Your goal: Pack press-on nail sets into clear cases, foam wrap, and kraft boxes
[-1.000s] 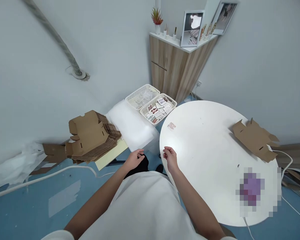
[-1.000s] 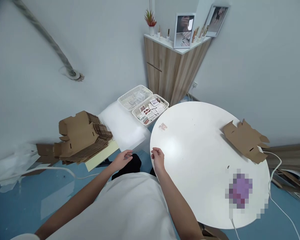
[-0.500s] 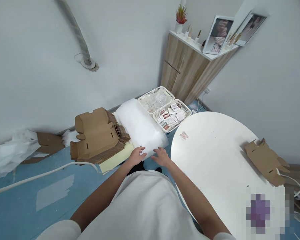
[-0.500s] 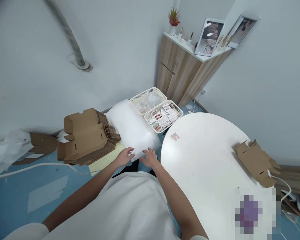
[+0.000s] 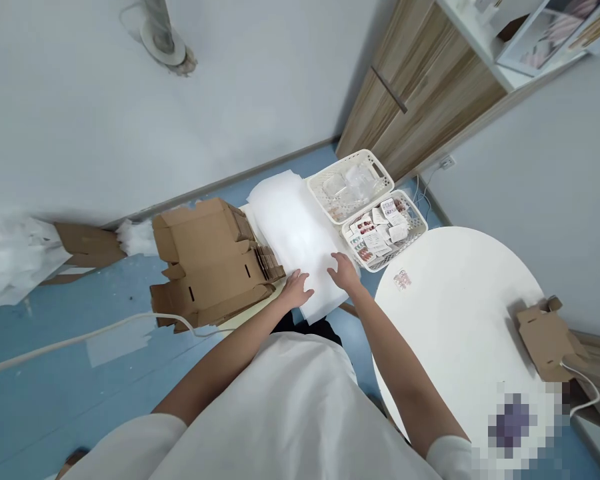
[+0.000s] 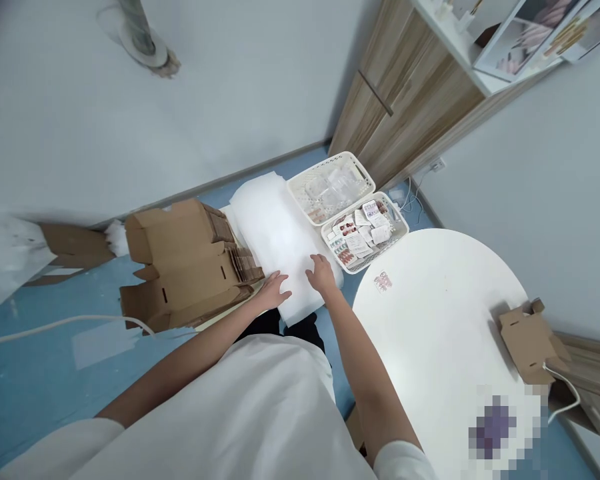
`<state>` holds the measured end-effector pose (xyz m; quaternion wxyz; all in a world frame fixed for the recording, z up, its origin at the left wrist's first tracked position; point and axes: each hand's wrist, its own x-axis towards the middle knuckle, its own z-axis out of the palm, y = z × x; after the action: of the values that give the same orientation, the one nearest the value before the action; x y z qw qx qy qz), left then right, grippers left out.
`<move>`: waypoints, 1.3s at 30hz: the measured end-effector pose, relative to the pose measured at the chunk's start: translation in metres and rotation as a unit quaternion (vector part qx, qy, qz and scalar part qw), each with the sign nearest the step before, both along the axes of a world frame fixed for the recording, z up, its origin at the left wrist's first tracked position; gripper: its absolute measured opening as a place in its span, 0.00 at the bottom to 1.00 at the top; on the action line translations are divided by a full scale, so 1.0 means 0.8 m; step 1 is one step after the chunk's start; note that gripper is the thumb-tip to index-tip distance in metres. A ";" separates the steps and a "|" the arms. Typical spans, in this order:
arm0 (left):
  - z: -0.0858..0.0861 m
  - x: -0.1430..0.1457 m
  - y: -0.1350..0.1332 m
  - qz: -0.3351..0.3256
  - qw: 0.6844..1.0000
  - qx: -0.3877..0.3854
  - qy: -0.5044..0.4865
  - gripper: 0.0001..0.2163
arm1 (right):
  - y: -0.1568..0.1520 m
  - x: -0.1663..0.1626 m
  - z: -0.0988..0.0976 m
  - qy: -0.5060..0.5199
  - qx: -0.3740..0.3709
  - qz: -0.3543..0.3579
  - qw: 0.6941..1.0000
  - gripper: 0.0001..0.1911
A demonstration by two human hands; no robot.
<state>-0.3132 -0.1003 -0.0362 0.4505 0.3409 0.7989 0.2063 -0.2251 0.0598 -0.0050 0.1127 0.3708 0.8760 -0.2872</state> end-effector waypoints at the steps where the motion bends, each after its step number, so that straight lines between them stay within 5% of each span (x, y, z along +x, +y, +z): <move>1: -0.004 -0.001 -0.002 -0.003 1.000 -0.004 -0.004 0.27 | 0.002 -0.005 -0.004 -0.005 0.009 -0.006 1.000 0.22; 8: -0.015 -0.005 -0.009 -0.015 1.000 -0.012 -0.021 0.27 | 0.001 -0.010 -0.033 -0.012 0.023 -0.036 0.999 0.19; 13: -0.013 -0.005 -0.008 -0.013 0.999 -0.010 -0.031 0.26 | 0.000 -0.009 -0.025 0.005 0.057 -0.021 0.998 0.19; 18: -0.007 -0.004 -0.006 0.003 0.999 0.011 -0.051 0.25 | -0.002 -0.017 -0.004 0.002 0.081 -0.028 0.996 0.13; 22: 0.004 -0.002 -0.007 0.019 0.997 0.037 -0.058 0.24 | -0.005 -0.022 0.012 0.015 -0.029 -0.072 0.997 0.18; 25: 0.013 -0.002 -0.009 0.039 0.995 0.074 -0.063 0.24 | -0.007 -0.027 0.025 0.035 -0.079 -0.085 0.993 0.13; 32: 0.034 -0.005 -0.003 0.064 0.986 0.153 -0.023 0.23 | -0.011 -0.038 0.070 0.175 -0.084 -0.097 0.976 0.14; 36: 0.041 -0.008 0.002 0.128 0.981 0.144 0.000 0.25 | -0.006 -0.039 0.105 0.225 -0.029 -0.076 0.971 0.16; 39: 0.042 -0.010 0.000 0.182 0.976 0.118 -0.006 0.27 | 0.001 -0.032 0.129 0.251 -0.053 -0.072 0.964 0.15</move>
<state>-0.3216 -0.1006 -0.0030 0.3664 0.2394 0.8151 0.3796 -0.2511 0.0604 0.0980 -0.1125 0.3421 0.8306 -0.4247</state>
